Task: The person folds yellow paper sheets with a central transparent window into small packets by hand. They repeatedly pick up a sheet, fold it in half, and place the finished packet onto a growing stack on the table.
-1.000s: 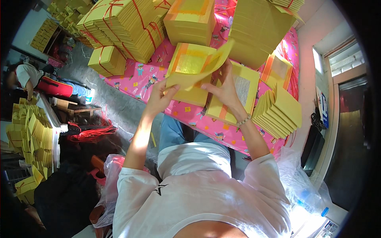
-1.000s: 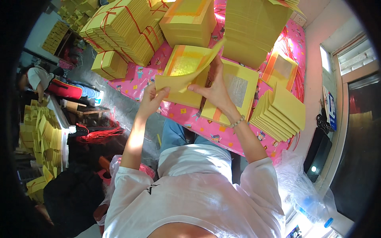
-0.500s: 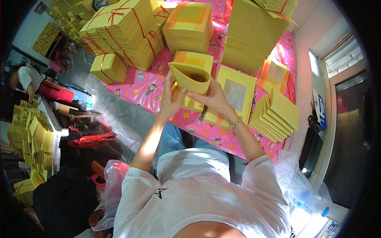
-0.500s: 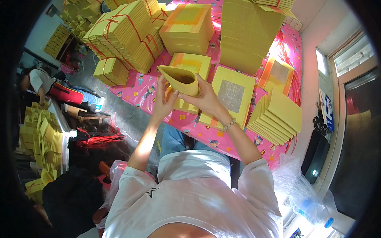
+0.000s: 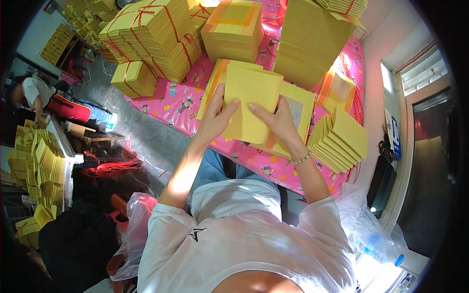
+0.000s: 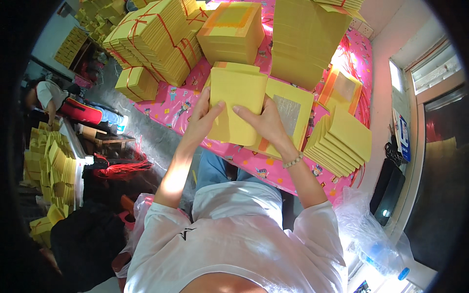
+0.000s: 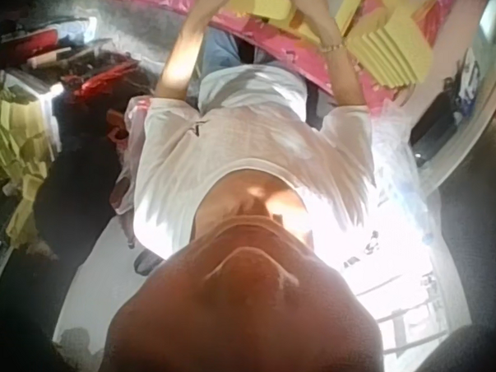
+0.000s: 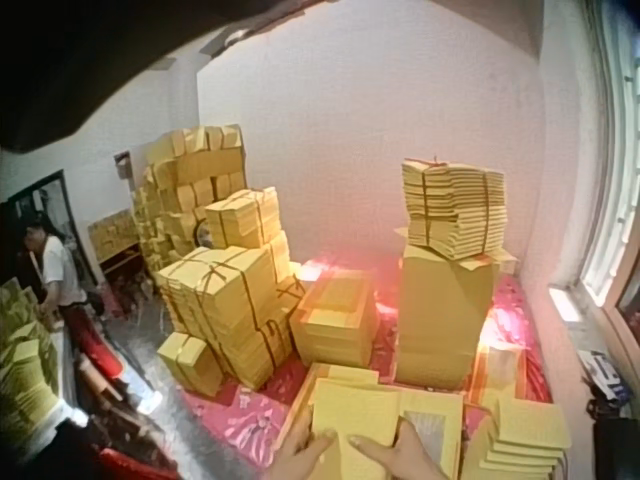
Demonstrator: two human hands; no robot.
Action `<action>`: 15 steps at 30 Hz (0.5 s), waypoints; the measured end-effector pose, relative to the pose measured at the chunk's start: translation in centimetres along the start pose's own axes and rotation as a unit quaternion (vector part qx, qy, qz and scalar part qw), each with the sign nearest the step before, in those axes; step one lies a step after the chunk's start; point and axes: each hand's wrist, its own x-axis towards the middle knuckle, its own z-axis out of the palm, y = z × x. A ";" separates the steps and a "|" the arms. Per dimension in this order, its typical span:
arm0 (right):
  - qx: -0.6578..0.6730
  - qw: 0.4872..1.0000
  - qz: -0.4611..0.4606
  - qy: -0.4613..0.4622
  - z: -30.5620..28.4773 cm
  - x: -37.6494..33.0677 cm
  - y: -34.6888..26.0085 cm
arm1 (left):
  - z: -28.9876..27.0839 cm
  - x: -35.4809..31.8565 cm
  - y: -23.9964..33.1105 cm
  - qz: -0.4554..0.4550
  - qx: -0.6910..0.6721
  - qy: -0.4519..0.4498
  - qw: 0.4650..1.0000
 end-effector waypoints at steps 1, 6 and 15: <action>-0.006 1.000 -0.002 0.010 -0.1 -0.1 -0.1 | 0.1 0.1 0.0 -0.017 -0.008 -0.005 1.000; 0.041 0.997 0.038 0.053 -0.6 0.4 0.5 | 1.1 0.9 1.5 -0.152 -0.051 -0.004 0.987; 0.112 0.988 0.098 0.043 -1.1 0.5 0.7 | 1.1 2.2 0.6 -0.239 -0.095 -0.006 0.966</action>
